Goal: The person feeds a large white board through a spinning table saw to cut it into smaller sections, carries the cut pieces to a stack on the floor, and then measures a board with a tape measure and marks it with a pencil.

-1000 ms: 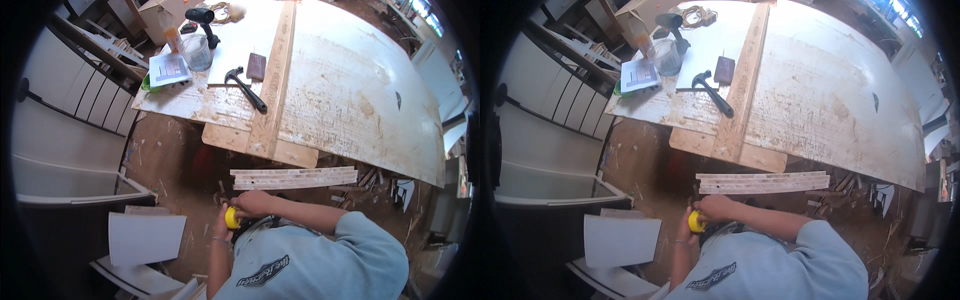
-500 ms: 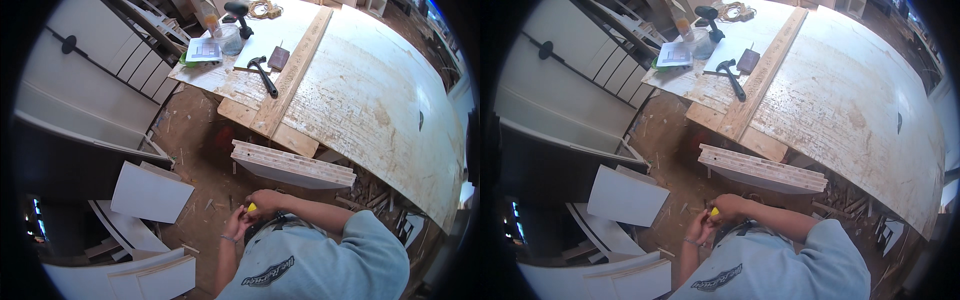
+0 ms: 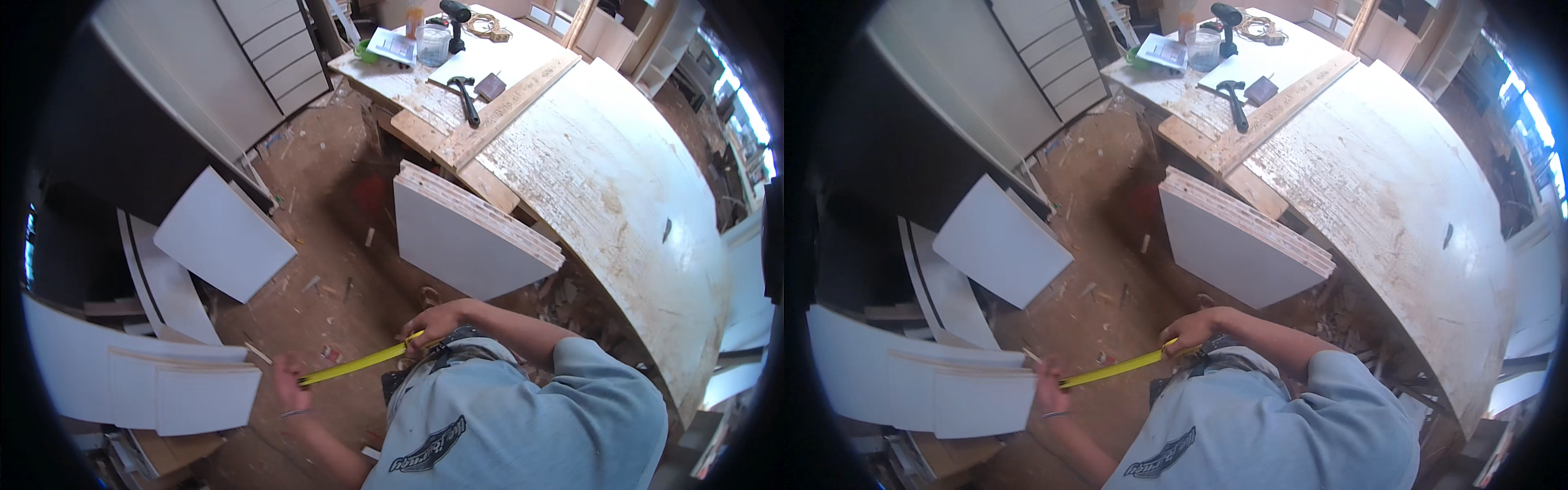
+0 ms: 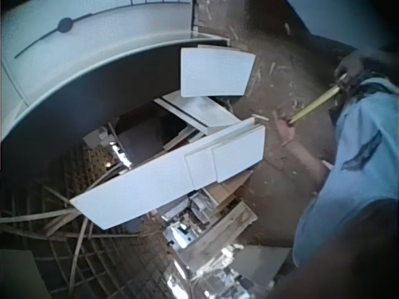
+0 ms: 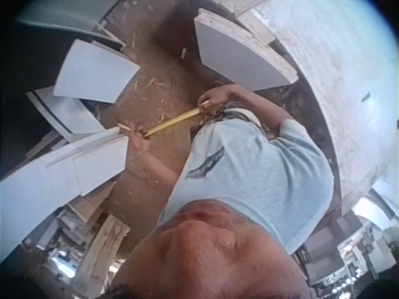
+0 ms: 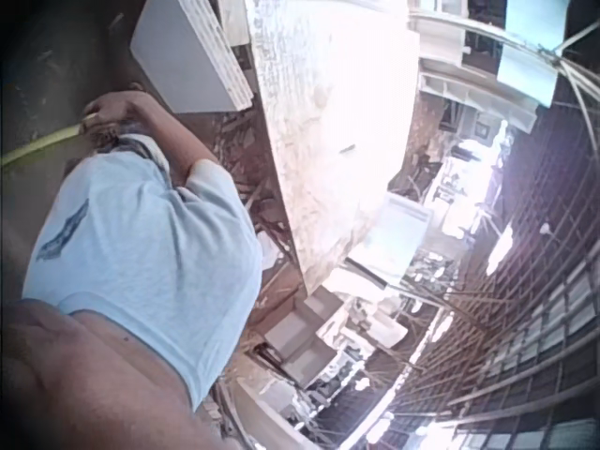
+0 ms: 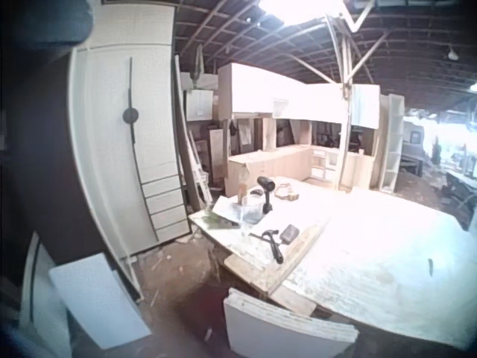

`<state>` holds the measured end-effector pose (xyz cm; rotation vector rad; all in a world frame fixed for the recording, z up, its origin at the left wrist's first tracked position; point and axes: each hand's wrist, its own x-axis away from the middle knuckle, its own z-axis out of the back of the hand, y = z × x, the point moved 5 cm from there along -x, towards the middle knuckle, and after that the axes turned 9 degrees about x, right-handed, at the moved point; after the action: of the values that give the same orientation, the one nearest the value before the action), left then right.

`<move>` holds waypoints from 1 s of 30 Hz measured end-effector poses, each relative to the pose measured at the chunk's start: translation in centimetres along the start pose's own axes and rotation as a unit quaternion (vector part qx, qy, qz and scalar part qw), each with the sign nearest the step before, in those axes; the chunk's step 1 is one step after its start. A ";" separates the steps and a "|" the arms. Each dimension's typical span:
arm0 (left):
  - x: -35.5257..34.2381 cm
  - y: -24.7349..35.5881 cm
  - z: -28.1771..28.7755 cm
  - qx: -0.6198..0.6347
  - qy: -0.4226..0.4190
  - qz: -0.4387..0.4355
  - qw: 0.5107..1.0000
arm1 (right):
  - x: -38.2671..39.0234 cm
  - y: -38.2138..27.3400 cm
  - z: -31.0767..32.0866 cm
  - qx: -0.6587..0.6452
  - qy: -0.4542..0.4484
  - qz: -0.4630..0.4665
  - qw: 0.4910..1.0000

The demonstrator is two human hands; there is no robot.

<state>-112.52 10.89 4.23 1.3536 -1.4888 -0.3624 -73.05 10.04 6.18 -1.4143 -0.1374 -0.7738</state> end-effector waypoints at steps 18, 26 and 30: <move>0.4 0.2 40.1 0.270 0.169 -0.038 0.947 | 21.5 -1.1 2.6 0.120 -0.073 -0.323 0.936; 10.7 -34.7 32.3 -0.029 0.201 0.239 0.950 | 15.4 1.9 16.9 0.321 -0.043 -0.378 0.867; 21.3 -48.3 20.8 -0.181 0.019 0.451 0.874 | 7.7 1.5 19.2 0.418 -0.090 -0.449 0.785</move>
<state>-99.34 -31.05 -31.68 0.2793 -1.7350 0.0029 -59.68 24.52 12.65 -0.4805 -1.2270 -1.1343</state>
